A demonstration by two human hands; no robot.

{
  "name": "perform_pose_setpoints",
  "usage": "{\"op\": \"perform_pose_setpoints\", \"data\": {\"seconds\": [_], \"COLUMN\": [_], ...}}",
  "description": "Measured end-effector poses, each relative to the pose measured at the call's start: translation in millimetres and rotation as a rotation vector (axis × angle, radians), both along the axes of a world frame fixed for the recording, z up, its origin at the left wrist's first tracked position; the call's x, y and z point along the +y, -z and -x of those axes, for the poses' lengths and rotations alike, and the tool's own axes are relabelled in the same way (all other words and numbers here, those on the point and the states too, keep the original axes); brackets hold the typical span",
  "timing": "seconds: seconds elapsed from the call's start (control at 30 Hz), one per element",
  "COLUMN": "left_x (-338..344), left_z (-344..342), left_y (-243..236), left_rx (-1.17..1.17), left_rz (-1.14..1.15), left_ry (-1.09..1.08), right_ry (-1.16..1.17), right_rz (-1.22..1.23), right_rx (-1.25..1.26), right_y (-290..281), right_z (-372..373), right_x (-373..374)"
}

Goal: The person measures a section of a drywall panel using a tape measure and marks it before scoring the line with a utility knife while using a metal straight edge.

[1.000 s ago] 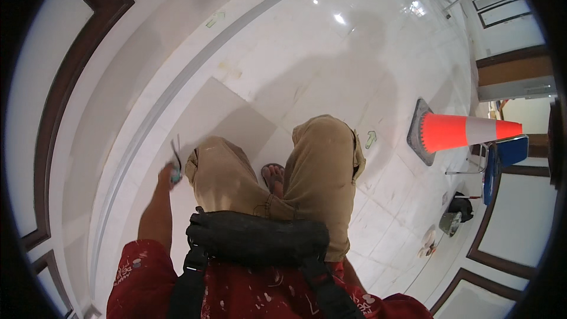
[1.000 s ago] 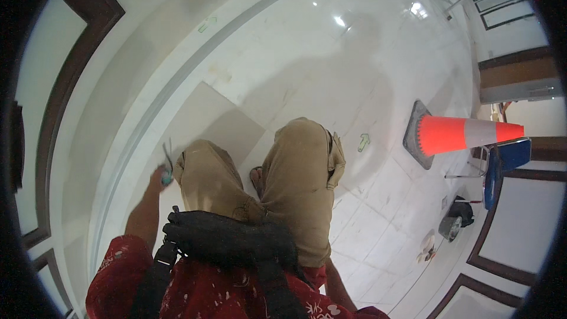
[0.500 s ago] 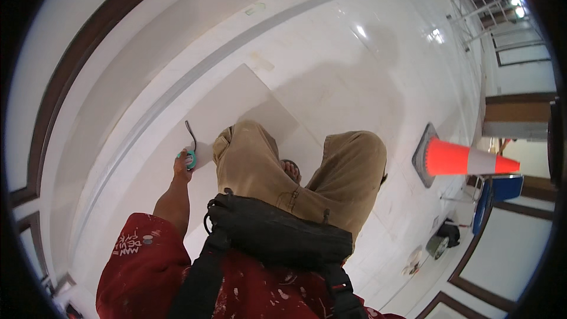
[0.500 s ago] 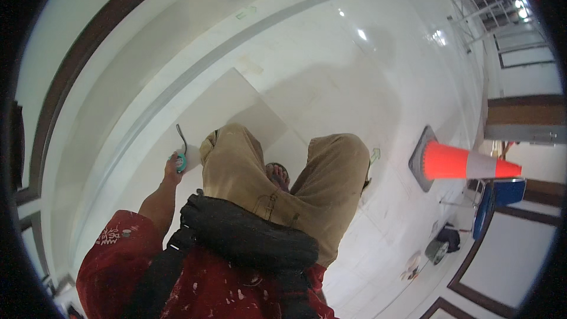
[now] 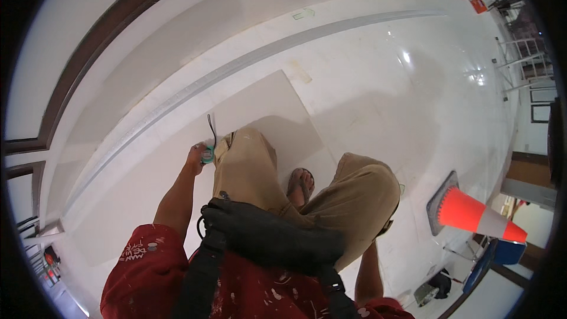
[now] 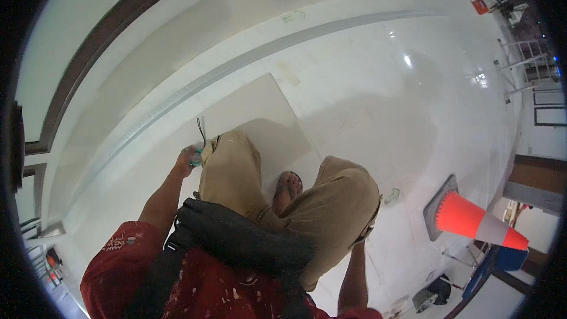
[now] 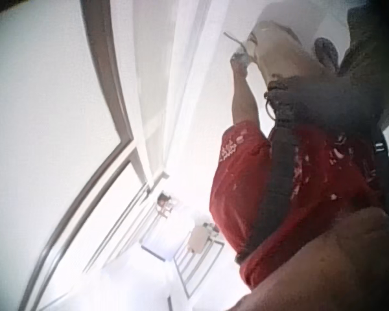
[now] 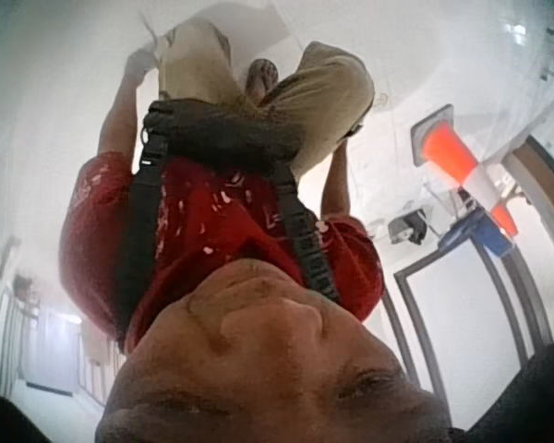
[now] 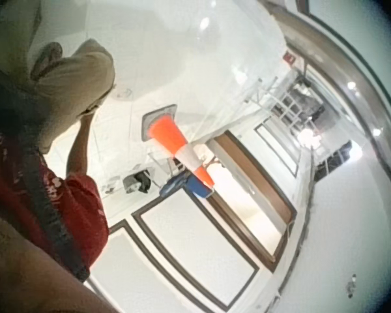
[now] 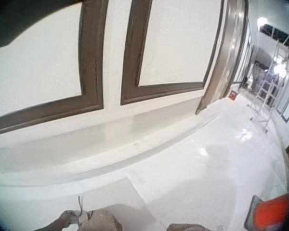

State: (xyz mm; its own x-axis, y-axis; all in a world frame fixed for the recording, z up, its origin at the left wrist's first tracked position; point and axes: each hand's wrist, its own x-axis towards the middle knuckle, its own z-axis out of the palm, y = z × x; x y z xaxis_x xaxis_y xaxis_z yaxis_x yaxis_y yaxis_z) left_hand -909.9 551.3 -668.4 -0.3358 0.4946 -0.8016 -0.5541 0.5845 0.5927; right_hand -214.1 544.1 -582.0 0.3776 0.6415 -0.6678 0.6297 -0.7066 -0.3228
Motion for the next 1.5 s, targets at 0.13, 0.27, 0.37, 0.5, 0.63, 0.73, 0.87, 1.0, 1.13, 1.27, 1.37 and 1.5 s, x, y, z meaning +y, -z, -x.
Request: {"op": "perform_pose_setpoints", "data": {"seconds": [0.13, 0.27, 0.37, 0.5, 0.63, 0.73, 0.87, 1.0, 1.13, 1.27, 1.37, 1.5], "left_x": [35, 96, 149, 215, 253, 265, 261, 257, 287, 325, 335, 330], "left_z": [5, 4, -18, -103, -191, -212, -196, -169, -124, -83, -84, -106], "left_y": [-38, -79, -99, -105, -97, -85, -66, -54, -46, -41, -38, -32], "left_rx": [0.248, 0.781, 0.734, 0.510, 0.173, -0.038, -0.411, -0.481, 0.091, 0.741, 0.654, 0.915], "left_rz": [0.176, 0.152, -0.071, -0.177, -0.155, -0.117, -0.062, -0.130, -0.251, -0.247, -0.188, -0.202], "left_ry": [0.350, 0.513, 0.551, 0.769, 0.793, 0.713, 0.406, 0.446, 0.713, 0.664, 0.758, 0.869], "right_ry": [-0.156, -0.227, -0.310, -1.015, -1.393, -1.325, -1.132, -0.978, -0.986, -0.608, -0.649, -0.274], "right_rz": [-0.141, -0.349, -0.479, -0.142, -0.418, -0.154, -0.183, 0.059, 0.124, 0.535, 0.380, 0.396], "right_rx": [-0.145, -0.056, 0.098, 0.402, 0.466, 0.533, 0.466, 0.428, 0.479, 0.471, 0.539, 0.455], "right_y": [29, 16, -25, -83, -86, -62, -37, -24, -18, -22, -13, 11], "right_z": [3, 46, 98, 179, 268, 322, 349, 351, 308, 209, 163, 167], "right_x": [128, 230, 288, 348, 352, 335, 338, 339, 326, 304, 261, 202]}}
